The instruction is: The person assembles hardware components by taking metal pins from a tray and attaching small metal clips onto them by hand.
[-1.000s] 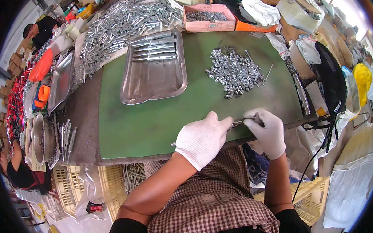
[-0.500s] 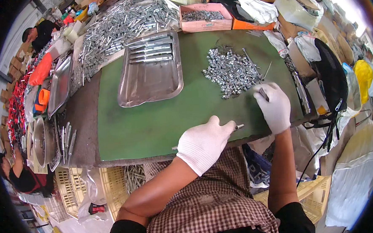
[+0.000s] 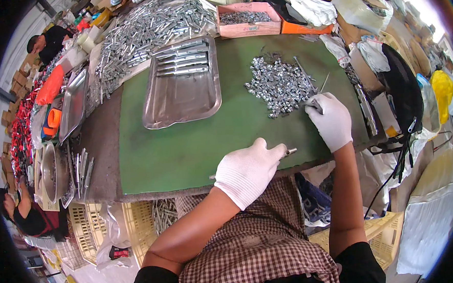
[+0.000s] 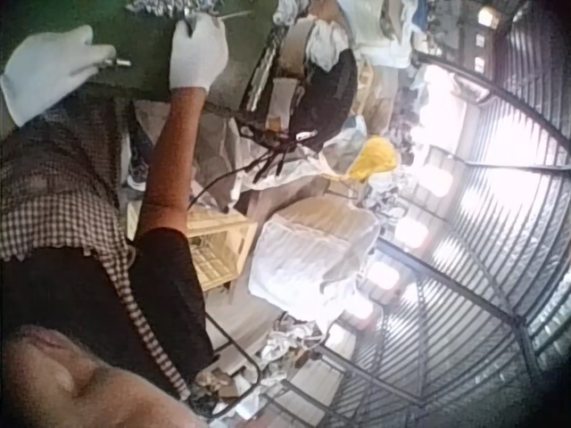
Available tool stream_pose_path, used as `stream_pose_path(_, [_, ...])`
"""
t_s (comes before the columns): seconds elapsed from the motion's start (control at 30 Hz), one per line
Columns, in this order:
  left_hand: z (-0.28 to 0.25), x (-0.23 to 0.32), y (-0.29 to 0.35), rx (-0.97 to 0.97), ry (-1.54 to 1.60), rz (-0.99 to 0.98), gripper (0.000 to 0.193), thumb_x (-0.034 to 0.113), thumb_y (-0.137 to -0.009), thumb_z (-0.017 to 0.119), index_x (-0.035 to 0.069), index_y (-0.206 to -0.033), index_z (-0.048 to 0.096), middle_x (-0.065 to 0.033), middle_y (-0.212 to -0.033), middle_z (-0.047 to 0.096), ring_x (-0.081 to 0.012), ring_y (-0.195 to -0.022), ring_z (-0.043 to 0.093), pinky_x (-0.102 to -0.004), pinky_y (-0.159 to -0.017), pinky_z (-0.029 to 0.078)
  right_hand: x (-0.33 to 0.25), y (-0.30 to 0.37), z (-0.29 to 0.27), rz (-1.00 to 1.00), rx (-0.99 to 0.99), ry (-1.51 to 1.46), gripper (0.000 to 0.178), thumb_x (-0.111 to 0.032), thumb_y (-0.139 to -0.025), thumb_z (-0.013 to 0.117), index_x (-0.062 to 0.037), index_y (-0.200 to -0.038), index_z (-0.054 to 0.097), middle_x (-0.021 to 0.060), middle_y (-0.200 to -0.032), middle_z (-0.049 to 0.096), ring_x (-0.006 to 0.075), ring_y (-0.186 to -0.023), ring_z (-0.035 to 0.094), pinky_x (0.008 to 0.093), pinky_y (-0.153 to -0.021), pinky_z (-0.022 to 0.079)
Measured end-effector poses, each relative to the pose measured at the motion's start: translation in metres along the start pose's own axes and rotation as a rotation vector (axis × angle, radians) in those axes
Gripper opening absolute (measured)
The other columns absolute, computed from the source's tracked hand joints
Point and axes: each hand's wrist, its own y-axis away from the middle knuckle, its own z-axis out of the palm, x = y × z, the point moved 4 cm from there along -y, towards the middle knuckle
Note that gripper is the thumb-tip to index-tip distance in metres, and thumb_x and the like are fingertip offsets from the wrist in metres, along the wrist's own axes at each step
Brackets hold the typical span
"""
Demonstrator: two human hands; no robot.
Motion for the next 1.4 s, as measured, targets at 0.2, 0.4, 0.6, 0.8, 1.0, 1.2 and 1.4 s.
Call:
stream_pose_path(0.2, [0.002,-0.002,0.000,0.004,-0.005,-0.013,0.013,0.026,-0.090,0.059,0.020,-0.102,0.061,-0.0091,-0.077,0.052,-0.0286,-0.058,0.059,-0.0400,-0.050,0.049,-0.027,0.025,-0.014,-0.073,-0.056,-0.223,0.010,-0.015,-0.081,0.066,-0.0077,-0.088,0.068,0.0118,-0.087,0.063,0.0311,-0.081,0.063,0.0386,-0.072,0.049])
stream_pose_path(0.4, [0.004,-0.002,-0.001,0.000,0.027,-0.016,0.013,0.025,-0.090,0.059,0.019,-0.101,0.060,-0.0096,-0.077,0.052,-0.0298,-0.060,0.060,-0.0411,-0.052,0.050,-0.053,0.065,-0.016,-0.098,-0.138,-0.441,0.010,-0.007,-0.076,0.070,-0.0063,-0.085,0.069,0.0104,-0.083,0.064,0.0266,-0.073,0.063,0.0333,-0.067,0.050])
stream_pose_path(0.6, [0.002,-0.002,0.002,0.009,0.034,-0.015,0.016,0.024,-0.089,0.060,0.018,-0.104,0.061,-0.0104,-0.078,0.053,-0.0303,-0.060,0.060,-0.0417,-0.052,0.050,-0.061,0.067,-0.012,-0.138,-0.142,-0.266,0.009,-0.011,-0.075,0.070,-0.0101,-0.084,0.067,0.0106,-0.082,0.063,0.0314,-0.073,0.064,0.0380,-0.064,0.051])
stream_pose_path(0.8, [0.004,-0.001,0.001,-0.035,0.011,-0.008,0.022,0.022,-0.087,0.060,0.018,-0.109,0.060,-0.0104,-0.078,0.053,-0.0295,-0.060,0.061,-0.0407,-0.052,0.051,-0.068,0.067,-0.015,-0.140,-0.121,-0.113,0.010,-0.014,-0.075,0.069,-0.0093,-0.080,0.062,0.0114,-0.080,0.061,0.0343,-0.071,0.062,0.0425,-0.063,0.050])
stream_pose_path(1.0, [0.003,-0.001,0.003,-0.055,-0.024,0.026,0.033,0.020,-0.087,0.059,0.019,-0.121,0.059,-0.0104,-0.080,0.053,-0.0286,-0.060,0.062,-0.0403,-0.052,0.052,-0.058,0.064,-0.008,-0.090,-0.228,-0.236,0.013,-0.014,-0.075,0.070,-0.0066,-0.079,0.060,0.0131,-0.080,0.061,0.0353,-0.072,0.061,0.0423,-0.064,0.049])
stream_pose_path(1.2, [0.004,-0.001,0.001,-0.089,-0.066,0.054,0.035,0.020,-0.089,0.057,0.019,-0.124,0.056,-0.0116,-0.079,0.054,-0.0292,-0.059,0.063,-0.0416,-0.050,0.051,-0.048,0.063,-0.015,0.048,-0.194,-0.721,0.024,-0.008,-0.078,0.068,-0.0013,-0.101,0.063,0.0032,-0.082,0.059,0.0147,-0.066,0.055,0.0295,-0.063,0.047])
stream_pose_path(1.4, [0.005,0.000,-0.001,-0.106,-0.072,0.060,0.033,0.022,-0.090,0.057,0.019,-0.123,0.057,-0.0121,-0.077,0.054,-0.0296,-0.058,0.062,-0.0424,-0.049,0.051,-0.064,0.050,0.010,0.231,0.068,-1.978,0.047,-0.039,-0.100,0.034,-0.0052,-0.070,0.047,-0.0006,-0.057,0.030,0.0092,-0.047,0.024,0.0270,-0.044,0.017])
